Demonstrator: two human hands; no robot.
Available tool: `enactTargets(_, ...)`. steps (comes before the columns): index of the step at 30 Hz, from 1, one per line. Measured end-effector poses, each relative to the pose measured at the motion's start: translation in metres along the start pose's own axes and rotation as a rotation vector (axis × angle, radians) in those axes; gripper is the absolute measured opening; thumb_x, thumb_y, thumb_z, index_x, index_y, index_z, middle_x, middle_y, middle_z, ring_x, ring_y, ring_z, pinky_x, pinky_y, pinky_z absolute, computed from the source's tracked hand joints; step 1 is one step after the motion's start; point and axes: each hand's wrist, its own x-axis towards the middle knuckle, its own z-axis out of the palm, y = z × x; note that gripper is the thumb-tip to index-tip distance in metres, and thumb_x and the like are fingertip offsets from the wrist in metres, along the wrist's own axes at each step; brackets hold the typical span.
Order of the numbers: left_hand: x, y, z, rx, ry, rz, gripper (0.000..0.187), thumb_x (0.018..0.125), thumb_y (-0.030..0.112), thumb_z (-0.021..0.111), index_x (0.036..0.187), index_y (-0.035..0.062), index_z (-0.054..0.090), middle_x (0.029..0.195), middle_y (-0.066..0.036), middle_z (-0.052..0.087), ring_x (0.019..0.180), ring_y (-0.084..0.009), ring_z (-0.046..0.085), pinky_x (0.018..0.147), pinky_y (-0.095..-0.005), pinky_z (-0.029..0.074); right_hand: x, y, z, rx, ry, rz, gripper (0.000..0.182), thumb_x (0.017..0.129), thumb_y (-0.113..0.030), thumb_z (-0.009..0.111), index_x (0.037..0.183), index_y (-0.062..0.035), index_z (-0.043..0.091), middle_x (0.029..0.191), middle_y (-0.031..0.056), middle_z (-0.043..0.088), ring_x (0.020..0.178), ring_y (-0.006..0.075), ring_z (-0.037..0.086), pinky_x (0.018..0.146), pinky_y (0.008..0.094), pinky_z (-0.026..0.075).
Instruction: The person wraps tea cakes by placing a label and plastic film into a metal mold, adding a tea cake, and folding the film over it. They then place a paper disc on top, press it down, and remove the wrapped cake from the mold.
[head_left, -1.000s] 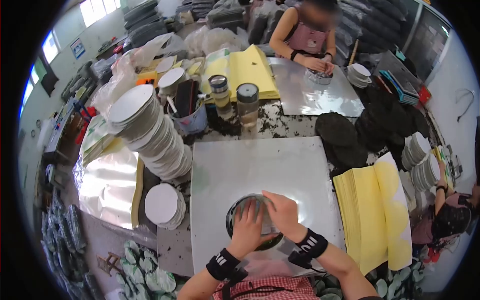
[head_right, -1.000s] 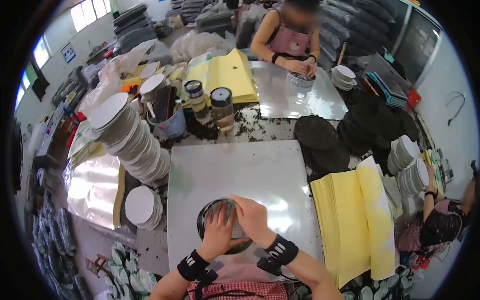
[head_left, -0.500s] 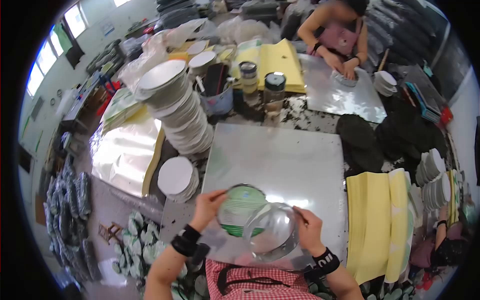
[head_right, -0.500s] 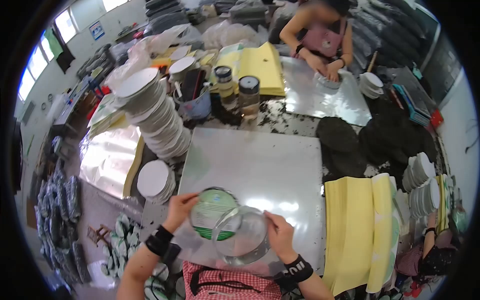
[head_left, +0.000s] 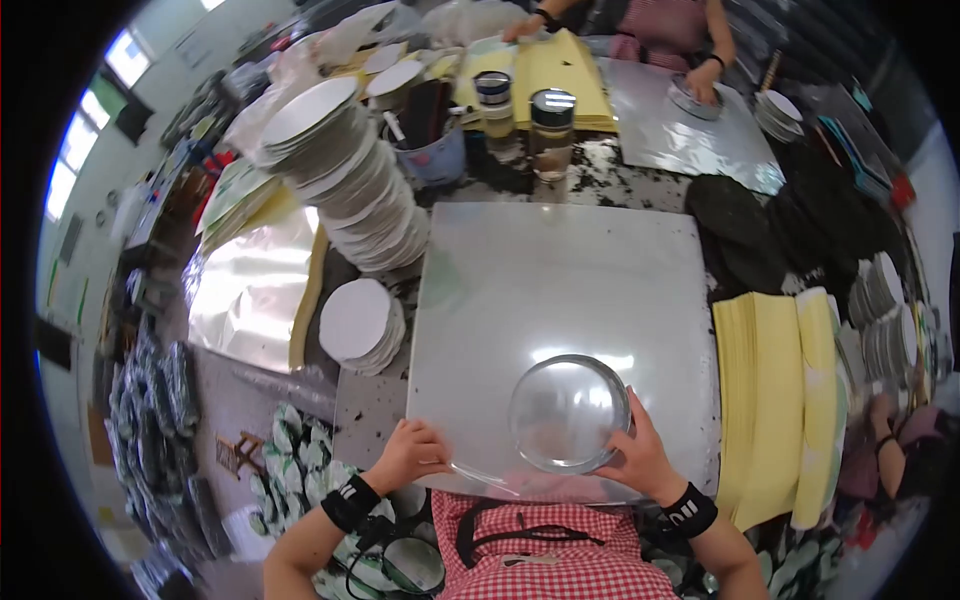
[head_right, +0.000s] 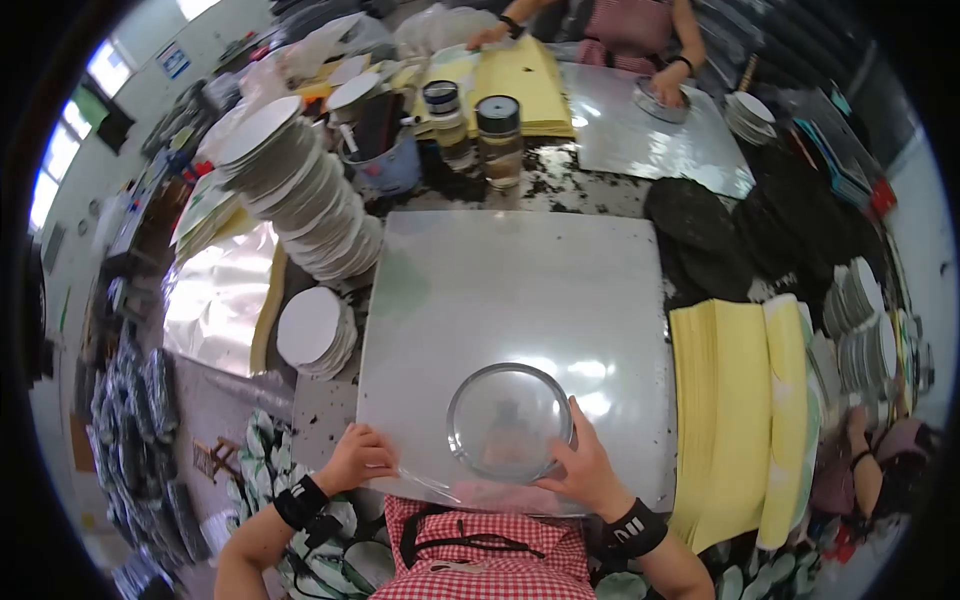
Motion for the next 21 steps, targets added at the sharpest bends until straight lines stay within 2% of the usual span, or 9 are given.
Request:
enactTargets(4,-0.007,-0.01,0.001,-0.007,-0.029,0.074,0.009,0.083,0.025,0.076,0.086,0.0169,0.072,0.086,0.001,0.066,0.086,-0.0221,0.06,0.077,-0.0382,0.043,-0.021,-0.034,-0.004,0.074,-0.093,-0.103,0.042,0.065,-0.038,0.09,0.078,-0.006,0.065,0.147,0.0395,0.036,0.136,0.0522,0.04,0.112,0.0533,0.038)
enactTargets(6,0.0,-0.01,-0.006,-0.015,-0.128,0.0,0.009,0.084,0.021,0.074,0.092,0.0169,0.074,0.09,0.002,0.069,0.084,-0.0225,0.062,0.077,-0.0382,0.047,-0.018,-0.059,0.009,0.08,-0.165,-0.303,0.044,0.068,-0.042,0.087,0.082,-0.0062,0.065,0.151,0.0394,0.03,0.135,0.0543,0.04,0.11,0.0525,0.04)
enactTargets(9,0.045,-0.002,-0.04,-0.414,0.133,-0.133,0.01,0.084,0.016,0.072,0.094,0.0131,0.073,0.096,0.0,0.073,0.082,-0.0241,0.067,0.073,-0.037,0.053,0.02,-0.092,0.044,0.104,-0.37,-0.44,0.044,0.072,-0.045,0.083,0.093,-0.0075,0.07,0.149,0.0385,0.033,0.137,0.051,0.041,0.11,0.0514,0.041)
enactTargets(11,0.044,0.028,-0.066,-0.172,0.177,0.032,0.01,0.086,0.014,0.071,0.095,0.0135,0.072,0.095,-0.001,0.073,0.08,-0.0252,0.067,0.071,-0.0356,0.054,0.031,-0.063,0.063,0.063,-0.133,-0.19,0.042,0.074,-0.037,0.084,0.096,-0.0057,0.066,0.149,0.0364,0.034,0.133,0.0477,0.046,0.108,0.0501,0.043)
enactTargets(14,0.02,0.031,-0.043,-0.069,0.08,0.248,0.015,0.085,0.017,0.074,0.097,0.0092,0.071,0.105,-0.005,0.074,0.089,-0.0238,0.071,0.077,-0.0338,0.056,0.065,-0.049,0.007,-0.072,0.049,-0.099,0.046,0.08,-0.028,0.081,0.112,-0.0015,0.062,0.147,0.0345,0.037,0.117,0.0446,0.056,0.099,0.0472,0.048)
enactTargets(17,0.018,0.022,-0.022,-0.022,0.006,0.077,0.019,0.084,0.018,0.074,0.101,0.0084,0.07,0.107,-0.008,0.073,0.093,-0.0263,0.07,0.079,-0.0368,0.056,0.047,0.002,0.036,0.102,0.118,0.218,0.053,0.08,-0.025,0.08,0.121,0.0018,0.059,0.14,0.0325,0.045,0.112,0.0439,0.058,0.097,0.0465,0.049)
enactTargets(18,0.023,0.015,-0.024,-0.027,-0.018,0.015,0.02,0.084,0.017,0.073,0.102,0.0083,0.07,0.109,-0.009,0.073,0.095,-0.0277,0.07,0.08,-0.0381,0.055,0.044,0.002,0.037,0.052,0.166,0.185,0.055,0.079,-0.024,0.08,0.122,0.0027,0.059,0.137,0.0319,0.048,0.113,0.0435,0.058,0.097,0.0462,0.049)
enactTargets(19,0.03,0.001,-0.034,-0.079,0.202,0.079,0.022,0.088,0.016,0.07,0.108,0.0066,0.069,0.119,-0.013,0.069,0.103,-0.0333,0.066,0.086,-0.0414,0.054,0.034,0.0,0.036,-0.006,0.212,0.157,0.056,0.079,-0.023,0.079,0.123,0.0037,0.058,0.133,0.0314,0.051,0.113,0.0432,0.058,0.098,0.0459,0.05)
enactTargets(21,0.05,-0.034,-0.058,0.347,0.392,-0.135,0.037,0.089,0.023,0.069,0.119,0.0015,0.064,0.127,-0.016,0.065,0.111,-0.0337,0.064,0.091,-0.0424,0.052,-0.013,-0.003,0.035,-0.364,0.051,-0.028,0.052,0.078,-0.021,0.078,0.121,0.0027,0.061,0.124,0.0277,0.057,0.113,0.039,0.06,0.094,0.0449,0.053)
